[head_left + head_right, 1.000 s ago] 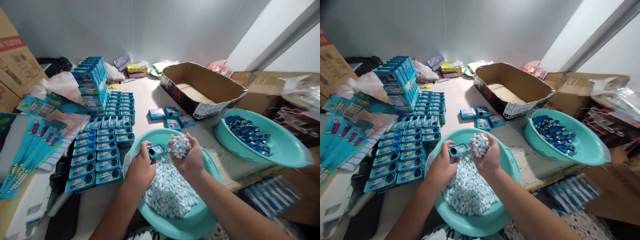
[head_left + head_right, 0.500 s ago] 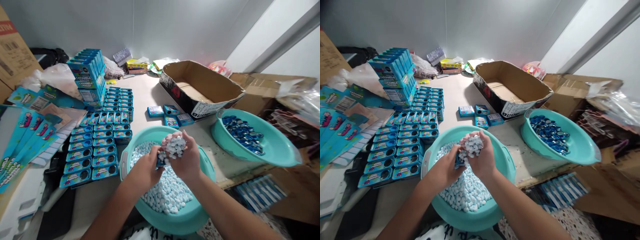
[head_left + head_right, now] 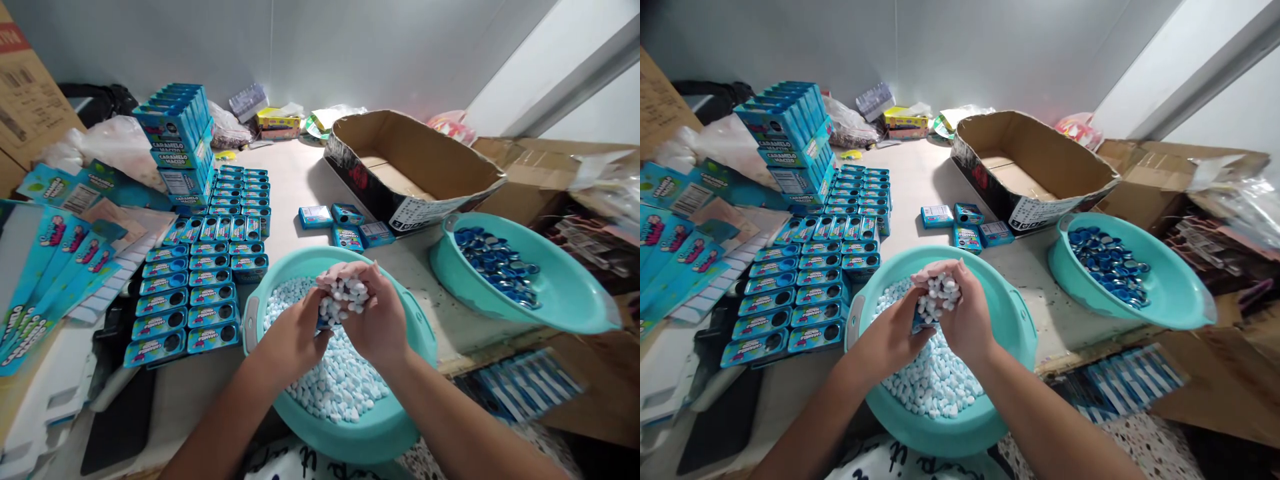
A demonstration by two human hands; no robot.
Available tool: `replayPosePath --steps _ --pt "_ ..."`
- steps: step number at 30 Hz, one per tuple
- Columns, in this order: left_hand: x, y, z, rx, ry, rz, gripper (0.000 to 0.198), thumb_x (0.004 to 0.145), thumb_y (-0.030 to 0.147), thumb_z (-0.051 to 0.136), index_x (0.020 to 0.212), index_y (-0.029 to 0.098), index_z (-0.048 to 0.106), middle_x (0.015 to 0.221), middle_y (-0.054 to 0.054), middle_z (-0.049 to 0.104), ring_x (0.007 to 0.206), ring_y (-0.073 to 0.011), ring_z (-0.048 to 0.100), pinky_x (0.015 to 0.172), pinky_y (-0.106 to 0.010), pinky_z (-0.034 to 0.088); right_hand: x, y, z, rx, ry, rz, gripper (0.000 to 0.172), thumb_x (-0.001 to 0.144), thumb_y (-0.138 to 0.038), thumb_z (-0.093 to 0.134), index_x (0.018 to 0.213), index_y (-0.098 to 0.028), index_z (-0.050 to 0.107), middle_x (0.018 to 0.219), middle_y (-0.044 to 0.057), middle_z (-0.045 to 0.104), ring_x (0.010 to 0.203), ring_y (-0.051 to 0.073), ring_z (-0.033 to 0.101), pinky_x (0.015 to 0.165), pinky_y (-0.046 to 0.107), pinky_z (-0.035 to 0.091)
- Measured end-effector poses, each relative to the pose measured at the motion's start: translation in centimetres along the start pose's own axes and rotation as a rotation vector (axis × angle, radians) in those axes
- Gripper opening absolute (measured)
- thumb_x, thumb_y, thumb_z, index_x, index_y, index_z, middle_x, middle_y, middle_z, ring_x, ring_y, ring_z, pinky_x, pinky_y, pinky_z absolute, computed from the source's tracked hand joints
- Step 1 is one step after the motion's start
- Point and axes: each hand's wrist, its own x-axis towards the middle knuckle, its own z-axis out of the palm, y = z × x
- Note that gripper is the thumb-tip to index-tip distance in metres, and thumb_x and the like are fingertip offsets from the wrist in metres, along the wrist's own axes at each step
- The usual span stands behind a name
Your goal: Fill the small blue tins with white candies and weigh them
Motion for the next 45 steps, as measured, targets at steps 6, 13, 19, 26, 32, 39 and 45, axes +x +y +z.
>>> replayPosePath --steps 6,13,19,26,32,39,45 --pt "0.0 0.0 -0.1 0.031 0.003 -0.04 0.056 0.085 0.01 0.057 0.138 0.023 0.043 0.131 -0.012 0.064 0.117 -0.031 0.063 0.093 -0.04 0.053 0.0 0.1 0.1 -0.058 -0.121 -0.042 0.045 0.088 -0.067 0.061 0.076 -0.027 0.077 0.089 0.004 0.072 0.099 0.022 0.07 0.101 0.039 0.053" --pt "0.4 -0.1 -0.1 -0.02 0.051 -0.068 0.047 0.085 0.014 0.062 0.129 0.022 0.047 0.119 -0.01 0.067 0.11 -0.0284 0.066 0.091 -0.038 0.054 -0.3 -0.1 -0.8 -0.338 -0.188 -0.268 0.055 0.095 -0.073 0.043 0.096 -0.033 0.08 0.135 0.004 0.064 0.135 0.027 0.054 0.116 0.046 0.043" --pt "0.7 -0.1 -0.1 -0.11 0.279 -0.231 0.041 0.083 0.012 0.069 0.118 0.024 0.052 0.115 -0.005 0.069 0.102 -0.0228 0.07 0.087 -0.033 0.054 0.8 -0.8 -3.5 -0.982 -0.14 -0.469 0.023 0.094 -0.046 0.064 0.099 -0.028 0.077 0.106 0.009 0.071 0.101 0.026 0.067 0.089 0.039 0.055" --pt "1.0 -0.2 -0.5 0.0 0.343 -0.271 0.041 0.081 0.007 0.07 0.115 0.026 0.057 0.113 -0.002 0.071 0.101 -0.0231 0.07 0.086 -0.033 0.055 1.3 -0.1 -3.9 -1.143 -0.223 -0.52 0.019 0.096 -0.034 0.06 0.096 -0.026 0.077 0.093 0.008 0.071 0.082 0.022 0.068 0.075 0.036 0.056" --pt "0.9 -0.6 -0.4 -0.019 0.283 -0.124 0.049 0.083 0.003 0.064 0.126 0.026 0.058 0.126 -0.006 0.068 0.119 -0.0236 0.064 0.102 -0.036 0.052 0.9 0.3 -3.4 -1.069 -0.339 -0.531 0.021 0.097 -0.027 0.055 0.096 -0.027 0.077 0.096 0.009 0.074 0.085 0.021 0.07 0.078 0.037 0.06" --pt "0.9 -0.6 -0.5 -0.032 0.261 -0.032 0.047 0.084 0.005 0.06 0.127 0.023 0.057 0.125 -0.008 0.068 0.118 -0.0237 0.065 0.101 -0.036 0.053 0.7 0.9 -2.6 -0.765 -0.289 -0.371 0.01 0.089 -0.027 0.069 0.096 -0.026 0.077 0.096 0.008 0.075 0.086 0.021 0.072 0.078 0.034 0.063" --pt "1.0 -0.6 -0.2 -0.045 0.288 -0.139 0.056 0.082 0.008 0.067 0.134 0.021 0.052 0.132 -0.011 0.066 0.124 -0.0264 0.063 0.104 -0.039 0.052 0.5 0.7 -2.8 -0.735 -0.246 -0.356 0.02 0.093 -0.022 0.061 0.106 -0.027 0.074 0.107 0.006 0.076 0.098 0.02 0.073 0.088 0.035 0.06"
